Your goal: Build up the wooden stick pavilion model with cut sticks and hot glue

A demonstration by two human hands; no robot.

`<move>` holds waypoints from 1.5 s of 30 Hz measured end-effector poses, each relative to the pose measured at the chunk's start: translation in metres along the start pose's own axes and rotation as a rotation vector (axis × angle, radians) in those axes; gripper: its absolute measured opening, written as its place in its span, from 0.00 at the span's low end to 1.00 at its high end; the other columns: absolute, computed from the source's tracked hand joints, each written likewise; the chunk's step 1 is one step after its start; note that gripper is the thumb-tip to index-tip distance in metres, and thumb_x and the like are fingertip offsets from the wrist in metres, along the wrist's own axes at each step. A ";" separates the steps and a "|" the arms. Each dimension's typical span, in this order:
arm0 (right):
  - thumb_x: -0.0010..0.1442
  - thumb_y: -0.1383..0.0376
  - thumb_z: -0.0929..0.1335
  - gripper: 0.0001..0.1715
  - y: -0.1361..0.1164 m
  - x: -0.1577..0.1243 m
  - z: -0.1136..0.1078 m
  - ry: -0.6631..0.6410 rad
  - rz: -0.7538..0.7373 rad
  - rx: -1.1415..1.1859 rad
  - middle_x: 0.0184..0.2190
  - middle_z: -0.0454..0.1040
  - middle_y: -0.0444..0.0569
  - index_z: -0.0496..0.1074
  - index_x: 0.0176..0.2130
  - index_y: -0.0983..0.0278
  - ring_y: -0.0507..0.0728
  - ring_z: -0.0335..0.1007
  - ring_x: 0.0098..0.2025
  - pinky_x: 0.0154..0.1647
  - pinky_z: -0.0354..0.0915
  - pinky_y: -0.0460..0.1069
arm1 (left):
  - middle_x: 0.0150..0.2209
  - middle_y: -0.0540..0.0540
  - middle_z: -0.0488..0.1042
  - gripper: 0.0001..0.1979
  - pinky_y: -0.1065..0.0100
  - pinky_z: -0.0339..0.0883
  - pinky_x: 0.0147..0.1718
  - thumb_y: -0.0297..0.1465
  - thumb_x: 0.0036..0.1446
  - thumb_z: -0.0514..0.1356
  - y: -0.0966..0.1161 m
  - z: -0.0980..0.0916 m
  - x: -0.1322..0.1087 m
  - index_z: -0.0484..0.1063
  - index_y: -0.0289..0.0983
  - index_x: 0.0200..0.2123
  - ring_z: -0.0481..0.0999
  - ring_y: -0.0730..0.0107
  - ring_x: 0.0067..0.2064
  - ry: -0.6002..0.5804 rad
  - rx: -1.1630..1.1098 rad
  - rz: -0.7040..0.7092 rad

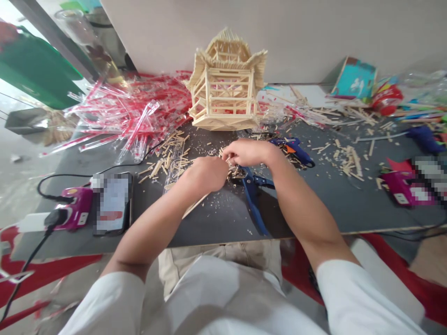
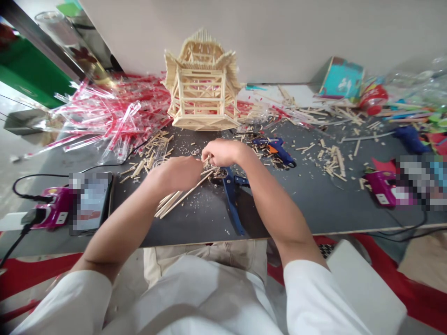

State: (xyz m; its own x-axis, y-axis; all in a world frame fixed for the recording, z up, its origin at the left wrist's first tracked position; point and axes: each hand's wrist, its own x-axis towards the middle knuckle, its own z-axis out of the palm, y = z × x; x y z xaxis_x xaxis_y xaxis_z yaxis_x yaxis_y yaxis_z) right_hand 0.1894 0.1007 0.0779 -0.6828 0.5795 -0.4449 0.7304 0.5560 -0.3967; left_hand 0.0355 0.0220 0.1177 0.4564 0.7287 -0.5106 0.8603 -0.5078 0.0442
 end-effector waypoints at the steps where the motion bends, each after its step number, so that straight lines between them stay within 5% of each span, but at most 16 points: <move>1: 0.58 0.73 0.70 0.18 -0.003 0.003 0.003 0.030 -0.006 -0.005 0.40 0.83 0.51 0.81 0.47 0.65 0.56 0.75 0.38 0.35 0.61 0.47 | 0.40 0.29 0.83 0.19 0.63 0.73 0.39 0.23 0.62 0.52 -0.005 -0.005 -0.003 0.81 0.28 0.49 0.84 0.50 0.43 -0.033 0.016 0.010; 6: 0.54 0.72 0.75 0.06 -0.016 0.017 0.016 0.069 -0.040 0.091 0.32 0.82 0.50 0.81 0.36 0.68 0.54 0.76 0.34 0.34 0.63 0.46 | 0.30 0.35 0.80 0.19 0.66 0.66 0.33 0.29 0.64 0.51 -0.028 -0.016 -0.009 0.83 0.31 0.38 0.80 0.60 0.31 -0.084 0.021 0.071; 12: 0.51 0.72 0.76 0.05 -0.009 0.021 0.019 -0.036 -0.011 0.154 0.28 0.81 0.46 0.82 0.33 0.67 0.53 0.75 0.31 0.30 0.62 0.46 | 0.24 0.40 0.78 0.18 0.66 0.64 0.28 0.34 0.61 0.53 -0.038 -0.016 -0.003 0.79 0.33 0.28 0.71 0.66 0.22 -0.210 -0.146 0.050; 18: 0.54 0.69 0.74 0.06 -0.002 0.022 0.017 -0.050 -0.098 0.127 0.28 0.81 0.46 0.83 0.34 0.67 0.52 0.72 0.30 0.32 0.62 0.46 | 0.21 0.41 0.76 0.18 0.66 0.64 0.27 0.32 0.61 0.53 -0.037 -0.018 -0.009 0.76 0.35 0.22 0.69 0.67 0.21 -0.162 -0.129 0.022; 25: 0.55 0.69 0.71 0.06 -0.001 0.014 0.009 -0.063 -0.116 0.070 0.29 0.80 0.46 0.81 0.34 0.66 0.51 0.71 0.30 0.33 0.61 0.46 | 0.25 0.40 0.79 0.18 0.66 0.66 0.30 0.33 0.62 0.53 -0.036 -0.012 -0.007 0.81 0.36 0.30 0.75 0.65 0.25 -0.102 -0.052 -0.011; 31: 0.53 0.67 0.70 0.05 -0.008 -0.030 -0.023 0.081 0.119 -0.016 0.31 0.80 0.48 0.78 0.32 0.64 0.54 0.70 0.30 0.31 0.60 0.50 | 0.36 0.32 0.82 0.19 0.62 0.68 0.33 0.30 0.64 0.50 -0.031 -0.023 -0.022 0.81 0.31 0.41 0.80 0.56 0.33 0.039 0.026 -0.003; 34: 0.55 0.65 0.70 0.05 -0.002 -0.056 -0.035 0.158 0.199 0.000 0.33 0.79 0.49 0.76 0.34 0.64 0.54 0.69 0.31 0.31 0.60 0.50 | 0.39 0.30 0.83 0.20 0.62 0.70 0.35 0.29 0.64 0.50 -0.028 -0.019 -0.016 0.81 0.30 0.42 0.83 0.53 0.37 0.013 0.026 0.017; 39: 0.61 0.58 0.70 0.12 0.011 -0.089 -0.044 0.299 -0.029 0.277 0.36 0.78 0.47 0.73 0.42 0.63 0.53 0.70 0.34 0.35 0.63 0.49 | 0.46 0.31 0.83 0.19 0.62 0.73 0.40 0.33 0.65 0.53 -0.019 -0.007 0.006 0.81 0.33 0.48 0.84 0.49 0.47 -0.044 -0.008 -0.021; 45: 0.63 0.53 0.71 0.17 0.000 -0.105 -0.046 0.501 -0.026 0.237 0.31 0.76 0.46 0.78 0.43 0.64 0.52 0.66 0.31 0.33 0.61 0.49 | 0.48 0.34 0.81 0.24 0.61 0.72 0.45 0.45 0.69 0.55 -0.035 -0.020 -0.013 0.72 0.35 0.58 0.82 0.52 0.49 0.302 -0.036 -0.088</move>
State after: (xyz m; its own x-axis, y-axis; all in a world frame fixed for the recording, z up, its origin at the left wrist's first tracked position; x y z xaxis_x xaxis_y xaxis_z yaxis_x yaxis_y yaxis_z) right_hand 0.2608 0.0671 0.1615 -0.5834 0.8119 -0.0195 0.6578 0.4584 -0.5976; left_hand 0.0040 0.0397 0.1395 0.4222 0.8754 -0.2355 0.9045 -0.4243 0.0444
